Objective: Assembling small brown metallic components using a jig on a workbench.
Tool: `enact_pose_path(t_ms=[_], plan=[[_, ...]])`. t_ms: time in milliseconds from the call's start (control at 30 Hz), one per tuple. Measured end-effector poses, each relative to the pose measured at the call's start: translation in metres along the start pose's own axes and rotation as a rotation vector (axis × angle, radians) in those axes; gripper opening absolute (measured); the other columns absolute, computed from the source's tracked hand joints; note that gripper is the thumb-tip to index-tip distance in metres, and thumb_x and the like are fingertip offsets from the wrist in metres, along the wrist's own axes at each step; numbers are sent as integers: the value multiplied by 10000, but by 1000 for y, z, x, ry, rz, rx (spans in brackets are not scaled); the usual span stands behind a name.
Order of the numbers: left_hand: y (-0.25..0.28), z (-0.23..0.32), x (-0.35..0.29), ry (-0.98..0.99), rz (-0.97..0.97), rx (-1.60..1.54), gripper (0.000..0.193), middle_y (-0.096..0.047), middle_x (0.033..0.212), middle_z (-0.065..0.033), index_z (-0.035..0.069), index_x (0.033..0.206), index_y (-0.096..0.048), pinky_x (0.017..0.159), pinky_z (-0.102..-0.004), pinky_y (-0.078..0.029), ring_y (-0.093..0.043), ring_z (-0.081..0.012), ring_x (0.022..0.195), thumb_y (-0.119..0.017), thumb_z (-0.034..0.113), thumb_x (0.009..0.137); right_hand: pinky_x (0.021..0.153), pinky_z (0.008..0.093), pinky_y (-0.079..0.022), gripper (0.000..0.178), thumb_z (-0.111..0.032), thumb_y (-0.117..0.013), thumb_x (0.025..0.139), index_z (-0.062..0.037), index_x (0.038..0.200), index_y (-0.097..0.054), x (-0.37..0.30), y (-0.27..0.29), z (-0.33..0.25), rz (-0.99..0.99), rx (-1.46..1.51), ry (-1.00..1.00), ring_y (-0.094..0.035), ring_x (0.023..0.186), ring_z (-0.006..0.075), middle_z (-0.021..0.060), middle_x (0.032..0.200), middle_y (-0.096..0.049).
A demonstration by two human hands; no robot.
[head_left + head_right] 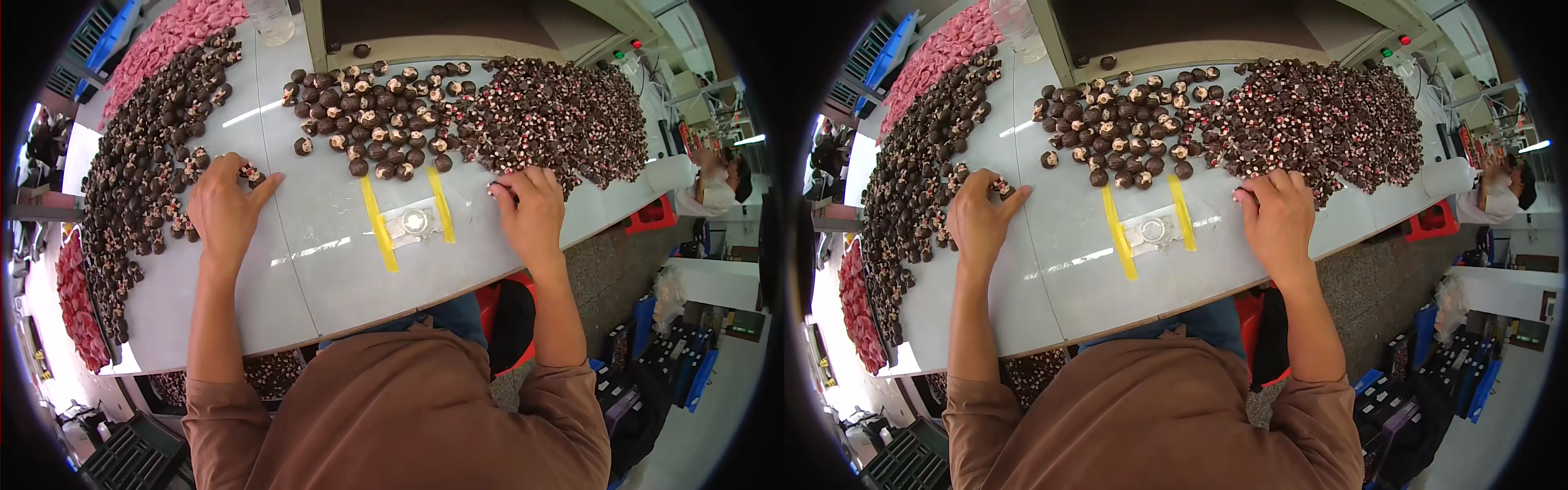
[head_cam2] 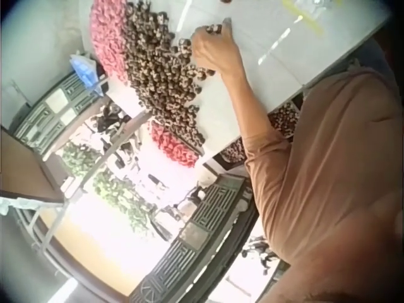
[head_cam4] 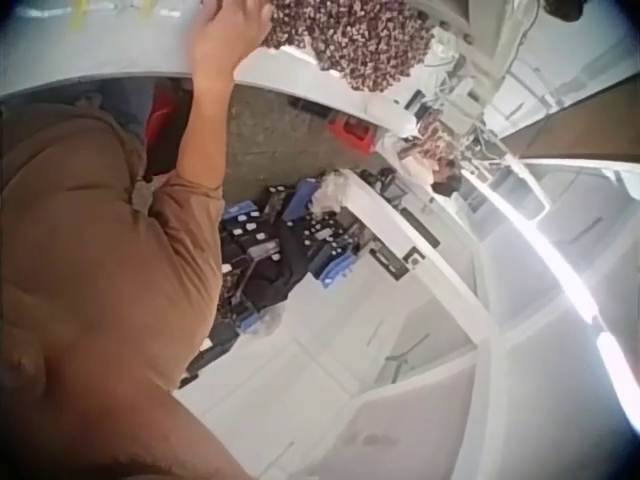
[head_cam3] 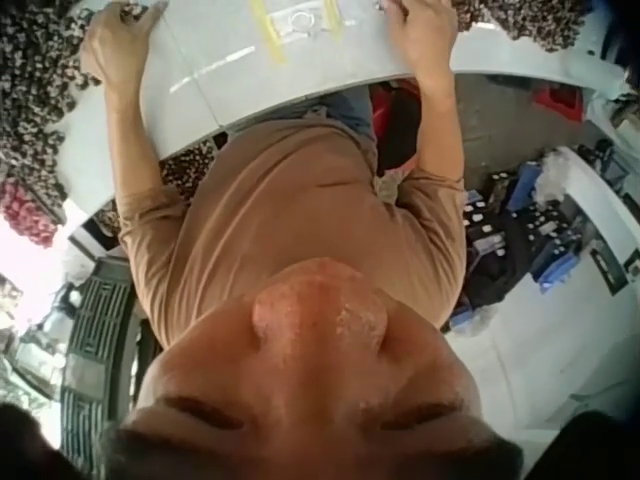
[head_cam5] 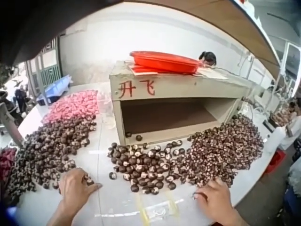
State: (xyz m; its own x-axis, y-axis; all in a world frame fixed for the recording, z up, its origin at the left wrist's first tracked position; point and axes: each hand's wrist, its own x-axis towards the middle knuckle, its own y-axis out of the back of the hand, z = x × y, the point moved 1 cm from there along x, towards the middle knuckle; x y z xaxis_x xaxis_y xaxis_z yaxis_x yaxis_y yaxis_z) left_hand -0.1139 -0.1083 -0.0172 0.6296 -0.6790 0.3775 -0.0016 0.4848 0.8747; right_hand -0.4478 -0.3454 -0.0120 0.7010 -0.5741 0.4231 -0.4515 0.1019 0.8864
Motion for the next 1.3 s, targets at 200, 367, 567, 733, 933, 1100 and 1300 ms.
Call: enact_pose_path(t_ms=[200, 367, 567, 733, 933, 1100, 1300], plan=[[10, -1, -6, 1, -32, 157, 445, -681, 895, -119, 26, 1071, -777, 735, -445, -520, -677, -334, 825, -902, 369, 816, 797, 461, -467, 104, -149, -774, 900, -49, 916, -747, -1, 9, -5, -252, 188, 59, -607, 884, 326, 91, 829, -644], [17, 4, -6, 58, -85, 175, 455, -685, 962, -132, 31, 1092, -781, 789, -463, -531, -684, -338, 918, -870, 402, 844, 693, 440, -519, 178, -188, -814, 891, -57, 961, -716, -6, 12, -18, -74, 237, -73, -680, 805, 318, 98, 874, -681], [6, 13, -3, -53, -26, 100, 594, -668, 1061, -157, 12, 1239, -704, 828, -459, -530, -664, -364, 1001, -876, 398, 823, 700, 457, -552, 280, -205, -858, 856, -60, 1019, -683, -27, 8, -20, -241, 97, -146, -714, 823, 338, 105, 944, -709], [-12, 42, 15, -166, -92, 13, 483, -670, 1026, -125, 52, 1197, -699, 817, -457, -528, -674, -321, 994, -877, 313, 832, 667, 393, -560, 175, -70, -794, 902, -12, 1035, -696, -19, 13, -29, -254, 207, -141, -720, 792, 275, 118, 949, -701], [-26, 45, 19, -213, -142, -39, 298, -678, 991, -126, 68, 1141, -690, 779, -436, -540, -715, -287, 893, -818, 170, 892, 797, 291, -613, 254, 103, -734, 891, 28, 1134, -723, -18, 5, -33, -298, 794, -295, -707, 1004, 167, 93, 1158, -668], [0, 58, -10, -74, -353, -576, 276, -699, 1003, -99, 10, 1204, -683, 810, -325, -568, -685, -176, 819, -770, 50, 945, 821, 284, -617, 311, 106, -740, 899, 37, 1201, -719, -25, 2, -35, -289, 828, -235, -706, 996, 150, 98, 1174, -677], [-7, 68, -39, 160, -863, -1081, 287, -675, 968, -12, -24, 1247, -666, 777, -260, -537, -609, -49, 832, -763, 12, 979, 843, 301, -631, 322, 94, -768, 895, 39, 1211, -730, -24, -1, -41, -273, 861, -190, -739, 967, 168, 122, 1173, -717]])
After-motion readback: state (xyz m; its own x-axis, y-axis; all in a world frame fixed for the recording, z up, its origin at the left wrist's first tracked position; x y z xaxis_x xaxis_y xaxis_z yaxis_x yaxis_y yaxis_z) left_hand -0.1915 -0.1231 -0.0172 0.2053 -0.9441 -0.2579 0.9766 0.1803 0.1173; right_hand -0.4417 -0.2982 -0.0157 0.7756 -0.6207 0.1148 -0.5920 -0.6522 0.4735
